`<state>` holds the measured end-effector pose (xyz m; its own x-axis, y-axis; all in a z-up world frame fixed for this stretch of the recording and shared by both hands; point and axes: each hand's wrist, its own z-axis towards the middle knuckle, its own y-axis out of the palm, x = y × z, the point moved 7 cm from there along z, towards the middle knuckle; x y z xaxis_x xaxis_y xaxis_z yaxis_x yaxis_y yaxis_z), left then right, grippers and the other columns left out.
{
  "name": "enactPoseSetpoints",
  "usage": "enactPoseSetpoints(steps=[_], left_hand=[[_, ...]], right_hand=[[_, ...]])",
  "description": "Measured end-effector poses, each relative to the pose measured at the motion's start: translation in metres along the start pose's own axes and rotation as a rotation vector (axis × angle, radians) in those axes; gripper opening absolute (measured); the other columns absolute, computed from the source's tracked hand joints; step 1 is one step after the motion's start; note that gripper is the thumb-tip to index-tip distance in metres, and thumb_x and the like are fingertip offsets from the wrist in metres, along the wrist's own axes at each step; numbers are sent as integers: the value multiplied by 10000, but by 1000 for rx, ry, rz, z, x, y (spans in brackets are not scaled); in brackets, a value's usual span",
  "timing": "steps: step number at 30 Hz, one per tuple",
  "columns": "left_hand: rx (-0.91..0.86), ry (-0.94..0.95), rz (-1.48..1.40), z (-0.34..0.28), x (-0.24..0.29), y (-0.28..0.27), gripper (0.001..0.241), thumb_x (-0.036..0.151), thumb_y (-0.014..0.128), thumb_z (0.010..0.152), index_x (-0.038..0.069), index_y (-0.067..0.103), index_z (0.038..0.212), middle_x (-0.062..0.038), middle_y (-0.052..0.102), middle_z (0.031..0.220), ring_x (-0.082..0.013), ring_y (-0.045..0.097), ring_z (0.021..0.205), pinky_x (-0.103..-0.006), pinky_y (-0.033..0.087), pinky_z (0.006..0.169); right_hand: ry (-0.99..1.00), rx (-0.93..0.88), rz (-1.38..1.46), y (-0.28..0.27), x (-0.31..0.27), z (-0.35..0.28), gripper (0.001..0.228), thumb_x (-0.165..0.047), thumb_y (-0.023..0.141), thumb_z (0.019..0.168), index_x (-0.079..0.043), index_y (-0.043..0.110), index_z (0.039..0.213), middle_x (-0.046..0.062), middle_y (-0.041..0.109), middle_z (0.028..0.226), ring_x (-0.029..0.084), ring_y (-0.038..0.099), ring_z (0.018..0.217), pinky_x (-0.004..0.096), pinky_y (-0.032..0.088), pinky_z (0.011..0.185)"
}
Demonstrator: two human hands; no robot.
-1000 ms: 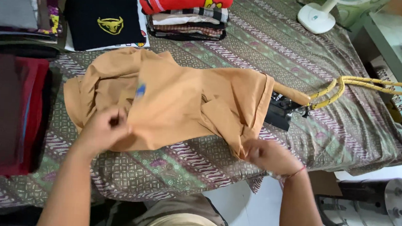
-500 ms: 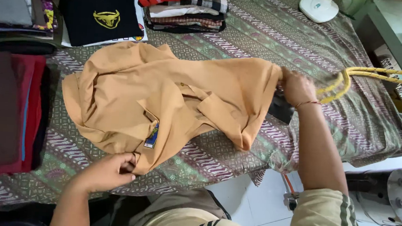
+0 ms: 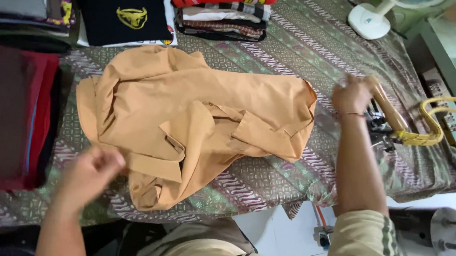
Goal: The person irons a light brown shirt on a patterned tablecloth. They repeatedly smooth the fabric with their hands, use a black iron to press the shirt, and flip the shirt over to iron the other side. The person also folds the shirt after ironing.
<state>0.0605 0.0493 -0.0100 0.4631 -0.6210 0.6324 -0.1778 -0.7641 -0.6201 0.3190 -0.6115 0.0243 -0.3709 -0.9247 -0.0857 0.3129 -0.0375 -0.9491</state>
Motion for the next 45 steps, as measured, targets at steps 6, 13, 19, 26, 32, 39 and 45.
enactPoseSetpoints(steps=[6, 13, 19, 26, 32, 39, 45], left_hand=[[592, 144, 43, 70, -23, -32, 550, 297, 783, 907, -85, 598, 1255, -201, 743, 1003, -372, 717, 853, -468, 557, 731], [347, -93, 161, 74, -15, -21, 910, 306, 724, 853, 101, 301, 1632, -353, 525, 1405, -534, 470, 1341, -586, 398, 1111], [147, -98, 322, 75, -44, -23, 932, 257, 795, 614, 344, 559, 1512, -269, 650, 1388, -450, 561, 1347, -494, 456, 1118], [285, -33, 404, 71, 3, -44, 805, 544, 678, 831, 133, 544, 1510, -337, 643, 1337, -510, 593, 1275, -570, 503, 1040], [261, -130, 59, 124, 0, -34, 1124, 529, 750, 729, 11, 248, 1591, -326, 456, 1532, -477, 426, 1431, -559, 357, 1175], [355, -93, 16, 165, -25, -37, 751, 269, 824, 612, -69, 597, 1242, -263, 685, 1200, -437, 633, 1199, -540, 535, 949], [460, 96, -356, 164, -5, -32, 482, 123, 767, 752, -83, 637, 1167, -324, 689, 1045, -488, 667, 1067, -497, 533, 778]], right_hand=[[-128, -447, 154, 32, -92, -58, 572, -399, 606, 940, 5, 492, 1328, 325, 651, 1207, 508, 642, 1089, 569, 536, 891], [-244, -617, 28, 5, -84, -99, 575, -304, 584, 970, -213, 497, 1531, 196, 764, 1058, 348, 676, 859, 454, 556, 779], [-275, -758, -362, 8, 73, -135, 504, -511, 588, 899, -401, 627, 1390, 109, 788, 1238, 353, 724, 1194, 462, 571, 1051], [-366, -569, 114, -90, -48, -135, 572, -368, 668, 926, -86, 629, 1422, 244, 752, 1175, 523, 669, 1097, 649, 503, 914], [-422, -549, 371, 58, -165, -84, 424, -374, 638, 883, -257, 729, 1280, 39, 773, 1125, 362, 690, 1117, 536, 547, 894], [-518, -568, 197, 117, -221, -99, 342, -442, 664, 802, -271, 796, 1067, 46, 788, 951, 345, 754, 960, 492, 613, 826], [-338, -614, 419, 70, -203, -86, 390, -401, 517, 947, -125, 667, 1178, 241, 725, 1076, 458, 680, 1095, 609, 540, 916]])
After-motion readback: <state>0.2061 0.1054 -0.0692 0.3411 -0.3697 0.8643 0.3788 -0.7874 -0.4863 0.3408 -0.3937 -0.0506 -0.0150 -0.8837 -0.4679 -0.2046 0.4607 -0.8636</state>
